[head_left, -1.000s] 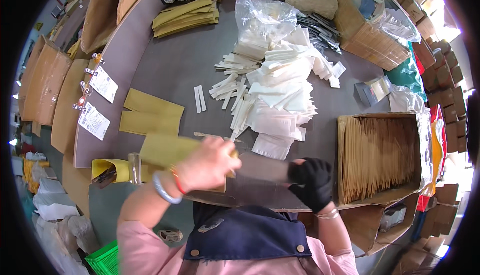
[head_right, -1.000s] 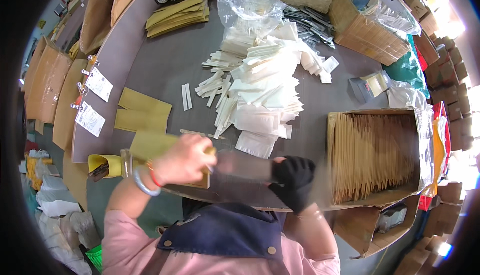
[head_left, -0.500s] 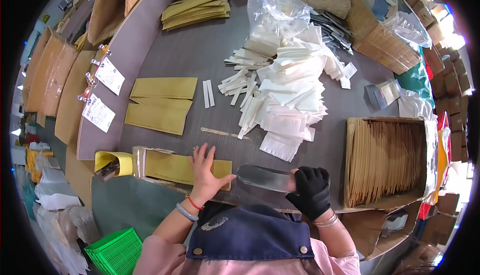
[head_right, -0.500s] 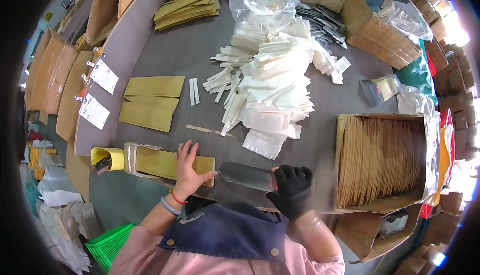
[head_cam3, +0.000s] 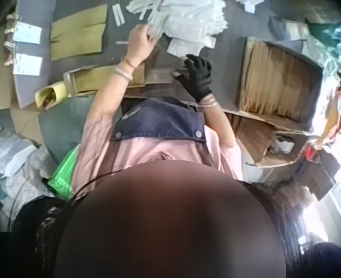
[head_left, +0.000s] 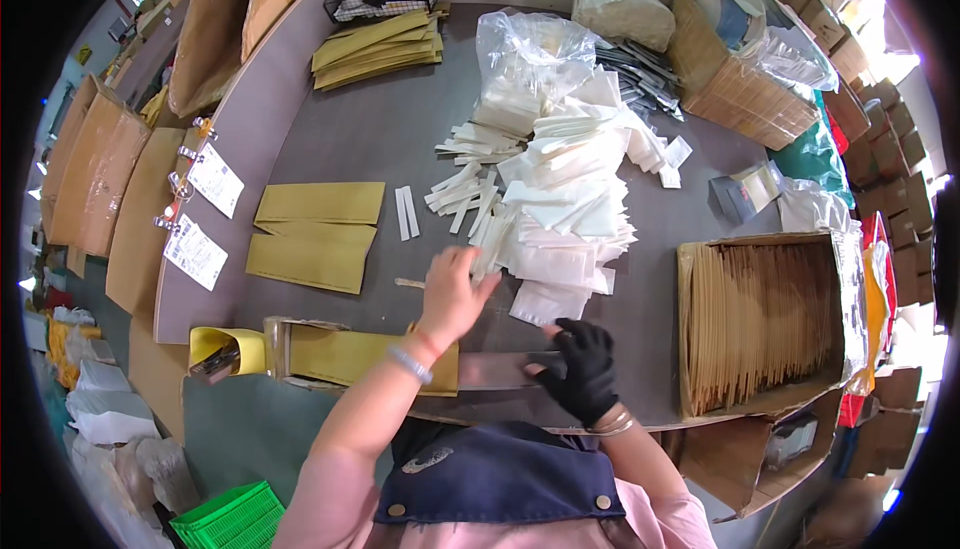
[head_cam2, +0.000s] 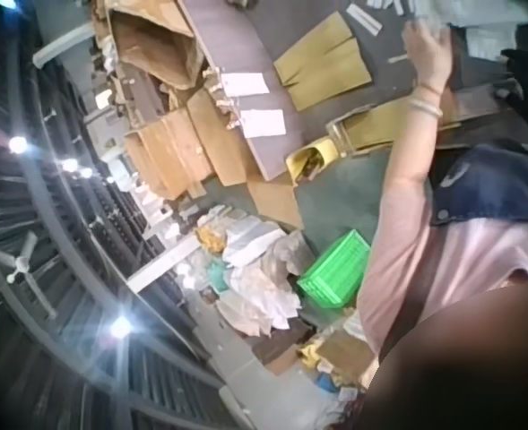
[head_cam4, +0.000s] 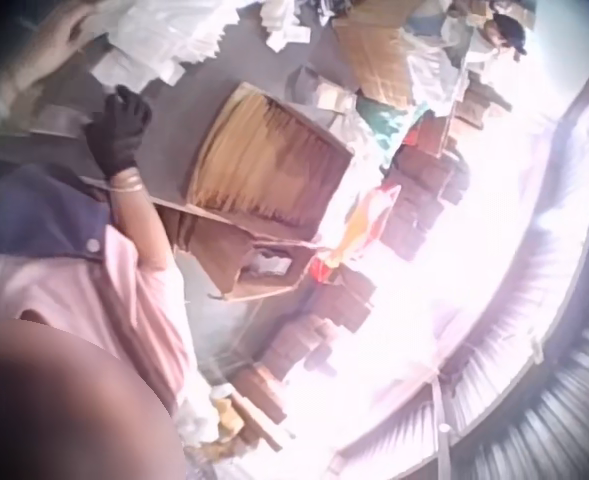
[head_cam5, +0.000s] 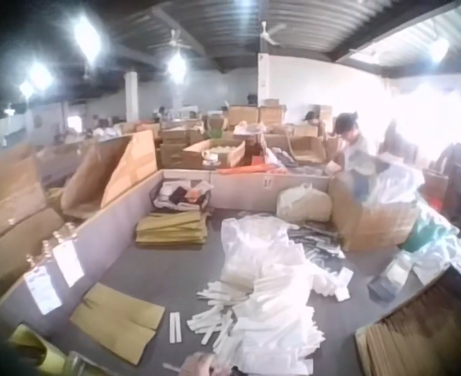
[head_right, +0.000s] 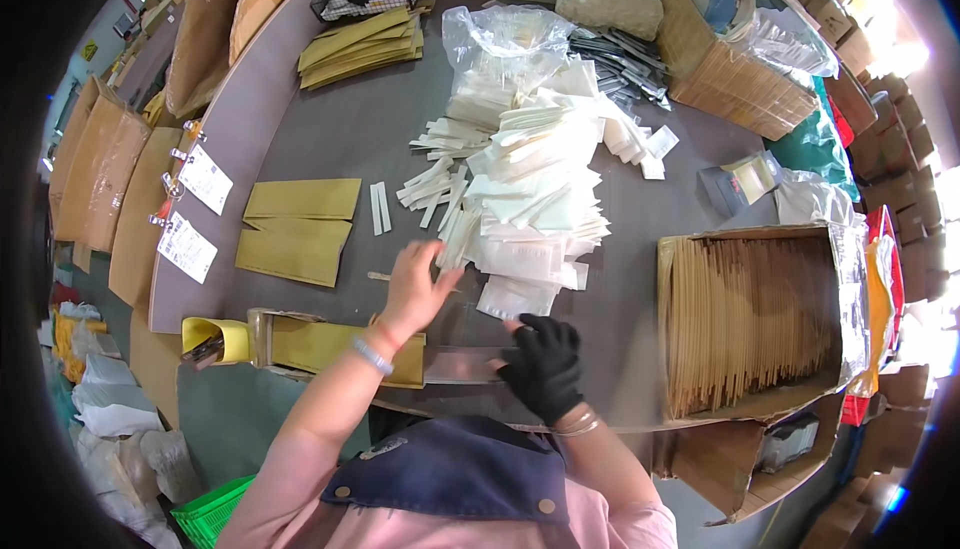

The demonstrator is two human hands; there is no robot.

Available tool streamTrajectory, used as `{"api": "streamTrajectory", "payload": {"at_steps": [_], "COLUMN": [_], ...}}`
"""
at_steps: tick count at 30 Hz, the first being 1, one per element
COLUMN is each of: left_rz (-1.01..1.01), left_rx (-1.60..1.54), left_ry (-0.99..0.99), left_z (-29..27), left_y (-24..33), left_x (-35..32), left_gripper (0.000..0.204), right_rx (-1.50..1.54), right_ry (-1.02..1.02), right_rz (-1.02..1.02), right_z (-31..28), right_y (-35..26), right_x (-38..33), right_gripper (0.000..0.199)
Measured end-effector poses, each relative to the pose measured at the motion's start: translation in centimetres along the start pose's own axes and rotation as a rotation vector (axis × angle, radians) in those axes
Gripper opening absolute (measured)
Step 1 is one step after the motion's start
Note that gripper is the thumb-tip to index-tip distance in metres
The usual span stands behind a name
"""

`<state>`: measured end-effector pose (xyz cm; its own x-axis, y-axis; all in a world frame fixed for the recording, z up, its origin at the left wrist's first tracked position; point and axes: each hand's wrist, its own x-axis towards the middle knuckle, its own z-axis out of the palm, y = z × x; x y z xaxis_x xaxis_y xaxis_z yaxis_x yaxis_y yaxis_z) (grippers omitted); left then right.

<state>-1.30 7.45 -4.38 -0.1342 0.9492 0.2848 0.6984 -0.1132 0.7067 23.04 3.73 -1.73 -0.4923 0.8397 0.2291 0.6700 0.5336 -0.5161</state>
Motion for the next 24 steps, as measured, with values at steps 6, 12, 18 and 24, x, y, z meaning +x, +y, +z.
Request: {"api": "streamTrajectory", "payload": {"at_steps": [6,12,18,24], "left_rz": [-0.107,-0.192,-0.155,0.169], "left_rx": [0.18,0.042,0.199,0.139], "left_ry": [-0.163,-0.223,-0.239,-0.267], "left_z": [-0.7,-4.6,-5.8,-2.8], "left_y": [-3.8,-2.9,-0.8,1.8], "left_x": [1.6,-0.9,-0.4,-1.0], "left_gripper": [0.024,0.016,0.013,0.015], "right_rx": [-0.068,-0.322,-0.401,-0.552], "right_ry": [0.164,0.382,0.466,0.142], "right_rz": [0.315,0.421,0.852,0.909], "right_z": [-6.8,-10.8,-14.0,-14.8], "right_y": [4.1,12.5,22.4,21.4], "right_x": [-3.3,-9.3,-15.6,-14.3], "right_gripper": [0.047,0.04,0.038,0.03]}}
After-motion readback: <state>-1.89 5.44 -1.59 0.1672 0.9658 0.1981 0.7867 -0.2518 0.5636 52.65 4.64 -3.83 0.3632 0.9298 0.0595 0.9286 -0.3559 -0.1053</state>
